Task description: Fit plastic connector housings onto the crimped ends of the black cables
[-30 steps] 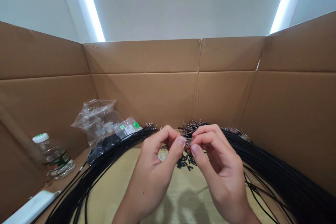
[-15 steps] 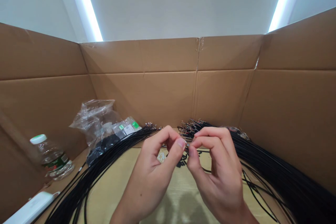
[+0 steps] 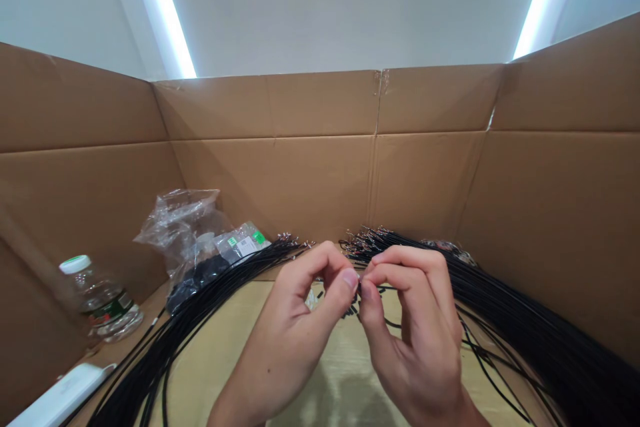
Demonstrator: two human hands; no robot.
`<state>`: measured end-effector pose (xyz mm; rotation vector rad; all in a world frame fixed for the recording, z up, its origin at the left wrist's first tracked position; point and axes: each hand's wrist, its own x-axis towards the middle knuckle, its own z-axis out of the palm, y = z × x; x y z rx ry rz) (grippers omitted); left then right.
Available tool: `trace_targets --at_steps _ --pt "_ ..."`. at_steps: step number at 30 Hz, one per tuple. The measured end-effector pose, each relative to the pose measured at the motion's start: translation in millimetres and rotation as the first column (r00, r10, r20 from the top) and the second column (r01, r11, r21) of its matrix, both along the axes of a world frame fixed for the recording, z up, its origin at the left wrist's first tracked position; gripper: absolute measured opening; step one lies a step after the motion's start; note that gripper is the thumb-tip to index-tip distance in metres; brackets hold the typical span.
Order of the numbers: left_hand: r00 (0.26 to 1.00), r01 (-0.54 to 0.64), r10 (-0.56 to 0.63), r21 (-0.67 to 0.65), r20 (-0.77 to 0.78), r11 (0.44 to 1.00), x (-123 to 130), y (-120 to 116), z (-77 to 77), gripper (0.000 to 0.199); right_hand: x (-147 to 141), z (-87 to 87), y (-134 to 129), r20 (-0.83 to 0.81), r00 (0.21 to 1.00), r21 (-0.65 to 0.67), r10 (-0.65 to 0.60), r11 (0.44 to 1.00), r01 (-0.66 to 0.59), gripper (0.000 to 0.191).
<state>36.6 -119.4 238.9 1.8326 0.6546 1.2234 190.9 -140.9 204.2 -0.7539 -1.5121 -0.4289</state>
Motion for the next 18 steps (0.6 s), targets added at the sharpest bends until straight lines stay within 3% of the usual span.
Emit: trace_targets --at_steps 6,13,15,18 --pt "1.0 -0.01 0.01 -0.017 0.026 1.0 3 -2 0.2 0.031 2 3.5 -5 -0.128 0.977 -0.182 0.17 0.965 -0.191 0.014" --pt "0.999 -0.042 0.042 -0.008 0.029 0.999 5 -3 0.1 0.031 10 10.5 -4 -0.269 0.902 -0.298 0.337 0.862 -0.41 0.013" --pt "0.999 -0.049 0.049 -0.002 0.021 0.999 5 -2 -0.4 0.032 10 11.3 -3 -0.292 0.891 -0.303 0.347 0.85 -0.431 0.013" --pt "0.999 -0.051 0.051 0.002 0.01 0.999 5 -1 -1.0 0.032 10 10.9 -3 -0.267 0.918 -0.282 0.292 0.888 -0.365 0.013"
